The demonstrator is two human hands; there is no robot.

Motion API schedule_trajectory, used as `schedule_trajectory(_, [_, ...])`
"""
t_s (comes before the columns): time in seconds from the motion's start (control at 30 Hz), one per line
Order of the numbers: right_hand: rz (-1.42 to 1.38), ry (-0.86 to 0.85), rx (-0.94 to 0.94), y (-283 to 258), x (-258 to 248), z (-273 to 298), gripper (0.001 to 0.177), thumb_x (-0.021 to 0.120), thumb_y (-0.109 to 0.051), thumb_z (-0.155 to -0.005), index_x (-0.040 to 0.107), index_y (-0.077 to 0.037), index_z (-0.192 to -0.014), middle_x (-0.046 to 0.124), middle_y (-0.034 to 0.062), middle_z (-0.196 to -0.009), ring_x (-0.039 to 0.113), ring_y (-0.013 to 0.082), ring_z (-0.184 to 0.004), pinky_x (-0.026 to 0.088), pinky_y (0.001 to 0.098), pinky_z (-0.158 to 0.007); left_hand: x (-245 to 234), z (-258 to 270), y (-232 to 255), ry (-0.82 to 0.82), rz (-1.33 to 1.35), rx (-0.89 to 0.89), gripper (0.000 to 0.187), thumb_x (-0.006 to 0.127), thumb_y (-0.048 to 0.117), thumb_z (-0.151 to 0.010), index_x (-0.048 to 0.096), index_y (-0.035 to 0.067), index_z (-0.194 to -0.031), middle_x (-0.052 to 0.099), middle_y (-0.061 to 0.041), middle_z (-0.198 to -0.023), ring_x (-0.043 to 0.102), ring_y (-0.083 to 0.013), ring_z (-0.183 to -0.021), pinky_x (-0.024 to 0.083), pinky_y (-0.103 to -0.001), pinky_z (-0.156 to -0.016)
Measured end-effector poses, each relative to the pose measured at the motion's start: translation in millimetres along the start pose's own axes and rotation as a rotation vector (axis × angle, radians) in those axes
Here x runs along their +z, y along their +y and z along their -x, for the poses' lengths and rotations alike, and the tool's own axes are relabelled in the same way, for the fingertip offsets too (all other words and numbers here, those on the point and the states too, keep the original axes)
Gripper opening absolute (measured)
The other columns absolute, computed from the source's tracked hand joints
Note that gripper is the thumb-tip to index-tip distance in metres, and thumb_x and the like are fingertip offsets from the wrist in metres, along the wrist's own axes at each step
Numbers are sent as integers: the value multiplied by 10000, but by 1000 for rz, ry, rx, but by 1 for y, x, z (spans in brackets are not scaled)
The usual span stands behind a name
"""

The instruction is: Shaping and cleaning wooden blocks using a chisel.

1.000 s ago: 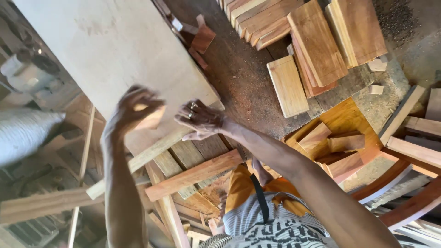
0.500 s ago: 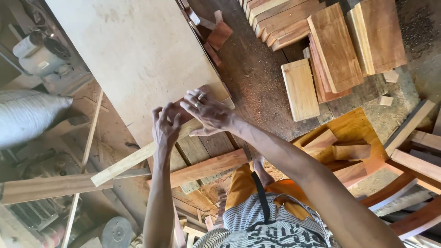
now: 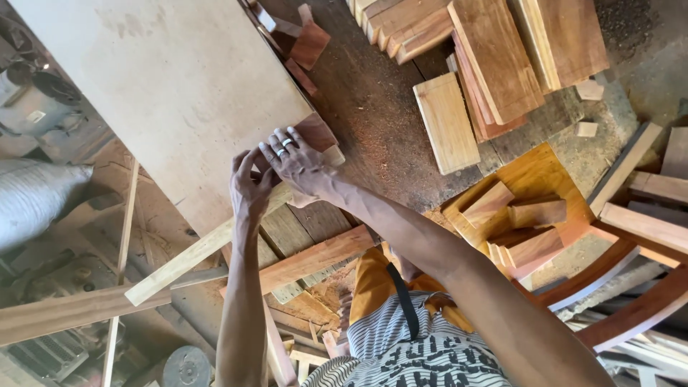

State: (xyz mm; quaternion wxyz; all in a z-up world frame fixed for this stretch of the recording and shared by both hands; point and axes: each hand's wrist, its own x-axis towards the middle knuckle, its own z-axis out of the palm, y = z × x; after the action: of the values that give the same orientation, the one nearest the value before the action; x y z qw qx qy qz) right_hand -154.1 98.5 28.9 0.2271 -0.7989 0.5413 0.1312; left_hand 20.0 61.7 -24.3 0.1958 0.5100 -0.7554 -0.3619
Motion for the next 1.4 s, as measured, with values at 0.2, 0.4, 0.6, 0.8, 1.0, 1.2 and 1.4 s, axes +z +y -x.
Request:
schedule_trajectory(0.2, [-12, 140, -9, 0, 47, -27, 1293, 798, -575, -709, 111, 119, -1557, 241, 357, -1597, 275, 466, -1494, 192, 527, -1248, -1, 2, -6, -3, 18, -2, 519, 783, 36, -864, 643, 62, -1363, 597, -154, -1343, 735, -215, -820, 614, -315, -712])
schedule_trajectory(0.4, [96, 505, 24, 3, 62, -38, 1306, 871, -557, -683, 188, 111, -1574, 312, 332, -1584, 333, 458, -1485, 222, 553, -1270, 0, 0, -11, -6, -34, 11, 525, 785, 24, -854, 654, 49, -1362, 604, -157, -1343, 736, -218, -838, 616, -318, -734])
schedule_trajectory(0.6, [-11, 235, -16, 2, 26, -12, 1388, 863, -621, -593, 173, 127, -1537, 288, 342, -1578, 305, 468, -1484, 205, 534, -1243, -2, 0, -3, 6, 31, -8, 489, 790, 37, -879, 655, 48, -1349, 607, -155, -1334, 739, -216, -836, 617, -315, -716])
schedule_trajectory(0.8, [-5, 183, -23, 2, 32, -17, 1336, 791, -610, -665, 117, 152, -1531, 215, 382, -1585, 260, 504, -1476, 182, 554, -1238, -2, 0, 0, -7, 41, -14, 479, 759, 20, -890, 654, 52, -1356, 583, -157, -1367, 745, -206, -842, 631, -297, -719])
schedule_trajectory(1.0, [12, 208, -25, 1, 31, -15, 1300, 779, -567, -667, 129, 156, -1530, 231, 385, -1578, 279, 512, -1468, 191, 556, -1232, -3, 0, 3, -7, 34, -35, 490, 778, 31, -884, 657, 56, -1358, 604, -147, -1343, 737, -200, -828, 624, -293, -709])
schedule_trajectory(1.2, [-4, 173, -19, 2, 19, -8, 1315, 804, -548, -642, 142, 150, -1538, 255, 361, -1587, 285, 487, -1482, 190, 539, -1250, -1, -1, 0, -4, 56, -4, 484, 767, 36, -887, 667, 55, -1361, 605, -141, -1351, 741, -191, -833, 625, -291, -718])
schedule_trajectory(1.4, [-16, 177, -12, 2, 25, -11, 1290, 781, -561, -664, 138, 150, -1528, 237, 375, -1578, 276, 494, -1473, 189, 543, -1240, -2, 0, 0, 2, 43, -9, 497, 794, 61, -880, 659, 48, -1358, 612, -141, -1335, 740, -197, -815, 617, -297, -698])
